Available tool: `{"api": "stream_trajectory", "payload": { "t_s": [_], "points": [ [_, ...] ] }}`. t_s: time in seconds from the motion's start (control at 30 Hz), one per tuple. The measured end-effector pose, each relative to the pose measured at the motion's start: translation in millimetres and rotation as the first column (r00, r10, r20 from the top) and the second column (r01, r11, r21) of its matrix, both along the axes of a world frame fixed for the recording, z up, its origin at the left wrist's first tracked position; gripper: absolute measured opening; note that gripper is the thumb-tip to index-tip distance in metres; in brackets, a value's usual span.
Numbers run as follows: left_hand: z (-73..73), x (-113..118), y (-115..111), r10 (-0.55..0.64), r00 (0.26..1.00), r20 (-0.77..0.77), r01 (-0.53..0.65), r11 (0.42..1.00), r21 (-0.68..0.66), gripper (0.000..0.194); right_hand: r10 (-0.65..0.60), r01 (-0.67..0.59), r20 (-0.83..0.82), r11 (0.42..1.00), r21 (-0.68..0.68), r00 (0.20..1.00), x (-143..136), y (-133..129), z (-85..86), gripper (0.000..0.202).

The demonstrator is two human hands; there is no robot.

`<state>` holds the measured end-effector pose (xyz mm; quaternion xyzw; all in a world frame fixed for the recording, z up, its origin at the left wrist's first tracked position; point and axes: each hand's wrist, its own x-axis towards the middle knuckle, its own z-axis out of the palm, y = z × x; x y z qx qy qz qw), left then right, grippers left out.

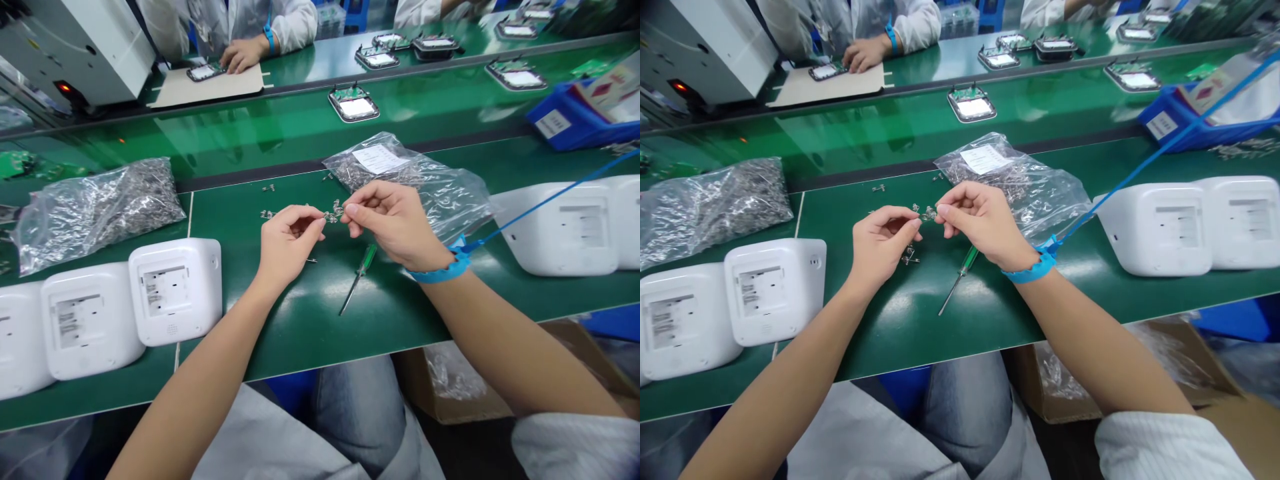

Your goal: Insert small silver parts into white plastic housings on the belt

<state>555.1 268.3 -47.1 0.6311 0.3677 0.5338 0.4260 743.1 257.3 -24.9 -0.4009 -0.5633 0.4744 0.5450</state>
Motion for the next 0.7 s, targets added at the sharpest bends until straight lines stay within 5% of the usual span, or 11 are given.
{"api": "stream_trajectory", "payload": {
  "t_s": [0.33, 0.7],
  "points": [
    [-1.2, 1.4, -2.5, -0.023, 0.998, 0.061, 0.027, 0.998, -0.051, 0.020, 0.082, -0.085, 0.143, 0.996, 0.021, 0.986, -2.3, -5.4, -0.3, 0.026],
    [2.3, -5.0, 2.1, -0.149, 0.983, 0.111, 0.167, 0.970, -0.178, 0.025, 0.014, -0.132, 0.437, 0.962, 0.240, 0.900, -0.7, -10.5, -3.8, 0.014]
  ]
}}
